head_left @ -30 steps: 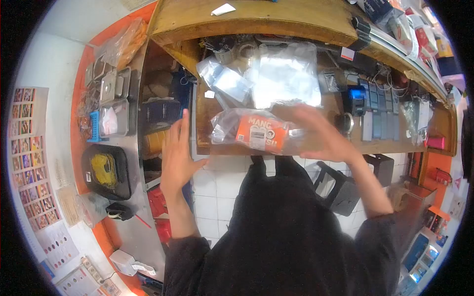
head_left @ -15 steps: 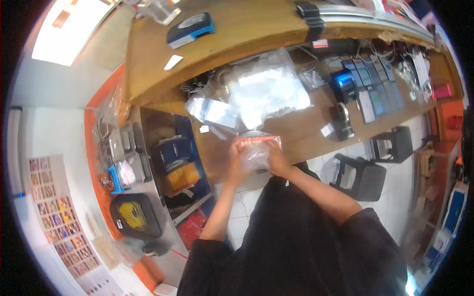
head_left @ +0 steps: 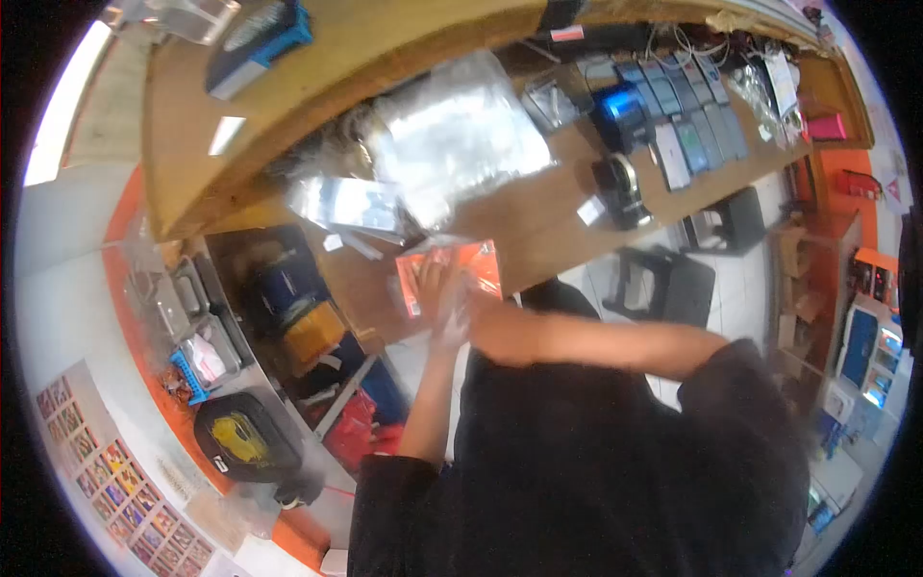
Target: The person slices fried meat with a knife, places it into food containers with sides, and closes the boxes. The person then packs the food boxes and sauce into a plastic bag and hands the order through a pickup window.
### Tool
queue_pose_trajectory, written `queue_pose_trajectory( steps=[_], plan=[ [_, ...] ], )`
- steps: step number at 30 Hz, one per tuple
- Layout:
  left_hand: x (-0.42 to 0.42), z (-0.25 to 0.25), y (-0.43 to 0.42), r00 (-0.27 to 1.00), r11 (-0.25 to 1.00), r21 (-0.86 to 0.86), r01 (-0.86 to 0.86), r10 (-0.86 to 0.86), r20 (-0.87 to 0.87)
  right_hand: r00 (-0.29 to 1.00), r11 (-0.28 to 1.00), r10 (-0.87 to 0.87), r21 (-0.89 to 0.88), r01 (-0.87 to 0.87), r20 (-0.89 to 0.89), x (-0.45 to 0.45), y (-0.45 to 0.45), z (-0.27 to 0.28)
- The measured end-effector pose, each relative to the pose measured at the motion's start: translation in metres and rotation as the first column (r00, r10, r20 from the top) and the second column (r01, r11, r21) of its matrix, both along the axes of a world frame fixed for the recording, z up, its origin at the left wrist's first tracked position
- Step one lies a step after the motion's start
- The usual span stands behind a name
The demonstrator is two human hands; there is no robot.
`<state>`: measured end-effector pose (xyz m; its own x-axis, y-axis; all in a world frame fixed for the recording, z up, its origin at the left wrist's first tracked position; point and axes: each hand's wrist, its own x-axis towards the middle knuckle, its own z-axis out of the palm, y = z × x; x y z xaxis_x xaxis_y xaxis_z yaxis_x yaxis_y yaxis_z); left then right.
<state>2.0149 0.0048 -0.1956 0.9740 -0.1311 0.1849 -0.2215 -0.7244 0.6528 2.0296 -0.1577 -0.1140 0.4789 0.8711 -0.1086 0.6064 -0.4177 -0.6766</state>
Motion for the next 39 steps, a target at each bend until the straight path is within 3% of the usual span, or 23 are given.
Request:
queue_pose_trajectory(
  steps=[1,3,5,6,7,9,10,13,17,19,21,22,25,26,27,29,30,31,32,33,34,37,39],
  plan=[
    [0.004,-0.006,-0.011,0.992,0.992,-0.077,-0.104,0.108,0.058,0.962,0.988,0.127,0.121,-0.1,-0.244,0.029,-0.018,0.005],
    [-0.001,-0.009,-0.021,0.972,0.964,-0.155,-0.217,0.228,0.058,0.858,0.968,0.106,-0.145,-0.205,-0.503,0.12,-0.047,0.046],
    [0.008,0.005,-0.012,0.993,0.98,-0.176,-0.097,0.107,0.05,0.936,0.977,-0.209,-0.098,0.189,-0.282,0.19,-0.094,-0.015],
    [0.015,0.008,-0.008,0.999,0.989,-0.145,0.01,-0.002,0.052,0.838,0.823,-0.545,-0.179,0.539,0.018,0.222,-0.113,-0.029],
    [0.013,0.01,-0.008,1.0,0.989,-0.15,0.006,-0.002,0.029,0.667,0.66,-0.735,-0.095,0.745,0.119,0.253,-0.122,-0.053],
    [0.013,0.009,-0.012,0.997,0.961,-0.264,-0.082,0.082,-0.014,0.599,0.572,-0.74,-0.184,0.799,0.306,0.325,-0.151,-0.127],
    [0.011,0.002,-0.012,0.989,0.982,-0.128,-0.138,0.132,-0.06,0.535,0.482,-0.767,-0.231,0.845,0.356,0.348,-0.166,-0.179],
    [0.009,0.003,-0.009,0.968,0.954,-0.236,-0.186,0.136,-0.212,0.678,0.544,-0.658,-0.415,0.729,0.327,0.346,-0.144,-0.149],
    [0.002,-0.001,-0.004,0.963,0.985,-0.038,-0.166,0.154,-0.223,0.784,0.606,-0.418,-0.502,0.617,0.458,0.349,-0.161,-0.175],
    [0.006,-0.009,-0.01,0.978,0.972,-0.111,-0.209,0.205,-0.046,0.677,0.627,-0.621,-0.269,0.731,0.394,0.345,-0.165,-0.168],
    [0.002,-0.02,-0.02,0.958,0.953,-0.182,-0.241,0.263,0.111,0.677,0.642,-0.617,-0.241,0.728,0.402,0.344,-0.17,-0.157],
    [-0.005,-0.028,-0.029,0.91,0.878,-0.244,-0.411,0.411,-0.054,0.668,0.647,-0.624,-0.21,0.733,0.405,0.341,-0.172,-0.15],
    [-0.01,-0.038,-0.036,0.808,0.706,-0.394,-0.589,0.493,-0.324,0.64,0.611,-0.668,-0.212,0.763,0.378,0.337,-0.178,-0.133],
    [-0.008,-0.038,-0.031,0.906,0.881,-0.216,-0.421,0.421,-0.05,0.623,0.641,-0.724,-0.043,0.766,0.296,0.329,-0.184,-0.128],
    [-0.005,-0.036,-0.029,0.947,0.965,0.022,-0.263,0.253,0.197,0.615,0.632,-0.728,-0.051,0.773,0.301,0.325,-0.187,-0.119],
    [-0.008,-0.035,-0.033,0.946,0.947,-0.112,-0.302,0.312,0.091,0.46,0.464,-0.881,0.369,0.805,0.105,0.328,-0.191,-0.111],
    [-0.011,-0.03,-0.037,0.941,0.93,-0.174,-0.324,0.336,0.039,0.382,0.48,-0.873,0.401,0.78,0.302,0.337,-0.194,-0.115],
    [-0.009,-0.017,-0.041,0.934,0.907,-0.233,-0.35,0.357,-0.013,0.372,0.474,-0.876,0.401,0.784,0.308,0.346,-0.202,-0.122],
    [0.011,0.034,-0.045,0.926,0.925,0.151,-0.349,0.365,-0.098,0.3,0.433,-0.884,0.385,0.815,0.359,0.355,-0.211,-0.13],
    [0.021,0.061,-0.049,0.899,0.814,0.515,-0.269,0.404,-0.169,0.231,0.391,-0.884,0.371,0.842,0.407,0.361,-0.217,-0.137],
    [0.02,0.053,-0.047,0.902,0.815,0.516,-0.265,0.398,-0.166,0.236,0.463,-0.855,0.474,0.749,0.462,0.365,-0.218,-0.141],
    [0.026,0.038,-0.028,0.899,0.935,0.341,-0.098,0.23,-0.372,0.258,0.538,-0.824,0.554,0.635,0.504,0.385,-0.225,-0.16],
    [0.038,0.049,-0.027,0.805,0.952,-0.07,-0.297,0.21,-0.555,0.289,0.502,-0.844,0.478,0.721,0.452,0.39,-0.226,-0.164]
  ],
)
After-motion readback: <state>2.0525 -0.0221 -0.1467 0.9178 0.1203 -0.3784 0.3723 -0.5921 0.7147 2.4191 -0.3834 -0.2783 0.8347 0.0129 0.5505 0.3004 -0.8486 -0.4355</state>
